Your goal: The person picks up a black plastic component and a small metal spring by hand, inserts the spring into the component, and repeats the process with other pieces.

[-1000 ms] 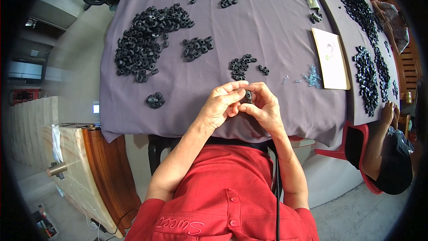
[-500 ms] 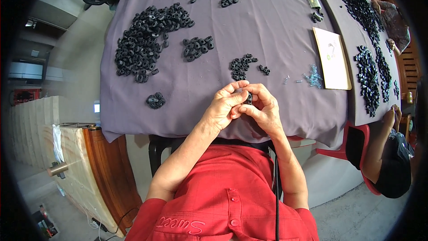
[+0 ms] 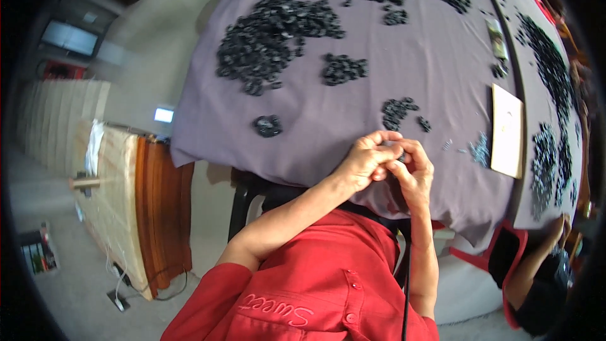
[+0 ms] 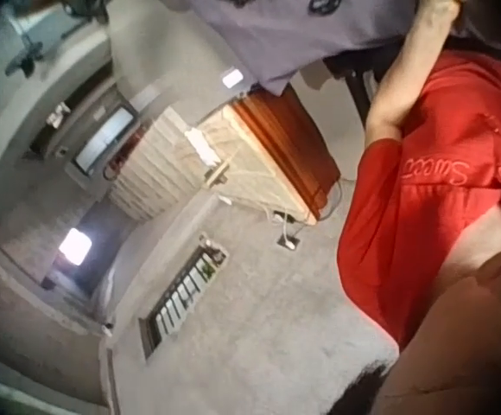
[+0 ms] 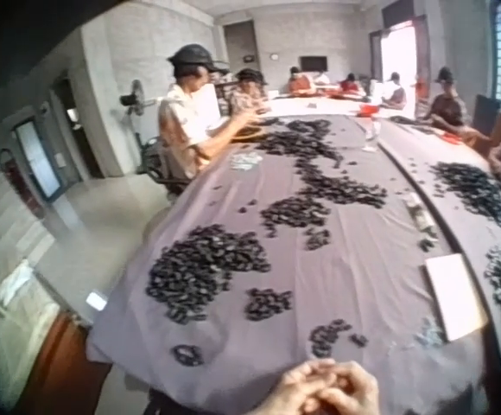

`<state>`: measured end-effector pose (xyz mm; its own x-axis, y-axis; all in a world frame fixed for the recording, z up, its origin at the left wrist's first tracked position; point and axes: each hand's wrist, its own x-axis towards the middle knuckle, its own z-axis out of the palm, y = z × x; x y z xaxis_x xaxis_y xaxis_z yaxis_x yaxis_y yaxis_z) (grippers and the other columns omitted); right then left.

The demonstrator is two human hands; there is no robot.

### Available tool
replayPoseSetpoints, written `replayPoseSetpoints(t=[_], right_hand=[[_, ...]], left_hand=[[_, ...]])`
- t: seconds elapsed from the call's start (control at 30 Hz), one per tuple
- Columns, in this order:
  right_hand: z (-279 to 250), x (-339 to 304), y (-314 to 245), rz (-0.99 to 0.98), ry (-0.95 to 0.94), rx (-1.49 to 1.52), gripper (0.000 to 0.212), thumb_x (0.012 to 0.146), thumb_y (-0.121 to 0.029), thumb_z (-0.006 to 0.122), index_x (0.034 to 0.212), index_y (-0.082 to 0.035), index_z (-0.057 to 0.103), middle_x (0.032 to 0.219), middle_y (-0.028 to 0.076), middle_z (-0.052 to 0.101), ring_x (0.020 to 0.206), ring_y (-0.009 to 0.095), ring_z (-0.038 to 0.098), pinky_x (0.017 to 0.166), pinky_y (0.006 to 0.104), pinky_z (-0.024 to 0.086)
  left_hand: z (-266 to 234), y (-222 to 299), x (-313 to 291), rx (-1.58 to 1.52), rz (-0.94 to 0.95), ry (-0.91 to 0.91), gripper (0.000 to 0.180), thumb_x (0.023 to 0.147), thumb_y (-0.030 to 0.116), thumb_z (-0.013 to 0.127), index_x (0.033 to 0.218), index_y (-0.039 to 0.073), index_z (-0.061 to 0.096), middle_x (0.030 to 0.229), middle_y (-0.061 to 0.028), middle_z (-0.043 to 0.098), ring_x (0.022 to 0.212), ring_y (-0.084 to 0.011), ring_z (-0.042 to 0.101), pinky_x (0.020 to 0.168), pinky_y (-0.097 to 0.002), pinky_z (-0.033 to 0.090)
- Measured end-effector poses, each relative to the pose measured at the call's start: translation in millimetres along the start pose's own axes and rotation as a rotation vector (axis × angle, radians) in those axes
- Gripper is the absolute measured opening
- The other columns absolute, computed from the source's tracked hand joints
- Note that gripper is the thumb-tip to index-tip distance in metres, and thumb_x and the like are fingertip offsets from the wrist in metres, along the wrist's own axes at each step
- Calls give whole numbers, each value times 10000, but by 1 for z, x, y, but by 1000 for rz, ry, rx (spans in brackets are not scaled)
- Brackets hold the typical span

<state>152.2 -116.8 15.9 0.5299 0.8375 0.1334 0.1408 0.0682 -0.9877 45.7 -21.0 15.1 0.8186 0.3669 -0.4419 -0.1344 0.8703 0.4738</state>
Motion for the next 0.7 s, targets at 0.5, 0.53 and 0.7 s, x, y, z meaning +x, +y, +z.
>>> replayPoseSetpoints(t=[0.5, 0.53, 0.7], right_hand=[[-3, -5, -1, 162, -92, 139, 285, 881, -50, 554, 1156, 26, 541, 988, 98, 613, 732, 97, 560, 671, 239, 482], [-2, -4, -1, 156, -92, 130, 271, 880, -28, 536, 1146, 22, 548, 977, 94, 617, 728, 94, 558, 669, 238, 482], [-3, -7, 2, 148, -68, 108, 244, 882, -26, 541, 1123, 13, 564, 957, 83, 623, 716, 91, 556, 665, 234, 481]], left_hand=[[-83, 96, -104, 1264, 1124, 815, 79, 778, 78, 709, 825, 57, 649, 832, -37, 580, 779, -150, 562, 611, -265, 441], [-89, 102, -109, 1314, 1161, 838, 87, 782, 92, 704, 844, 54, 656, 901, -56, 610, 866, -201, 572, 695, -300, 463], [-109, 96, -98, 1519, 1160, 815, 124, 805, 99, 654, 916, 42, 658, 1016, -101, 619, 969, -282, 553, 850, -369, 446]])
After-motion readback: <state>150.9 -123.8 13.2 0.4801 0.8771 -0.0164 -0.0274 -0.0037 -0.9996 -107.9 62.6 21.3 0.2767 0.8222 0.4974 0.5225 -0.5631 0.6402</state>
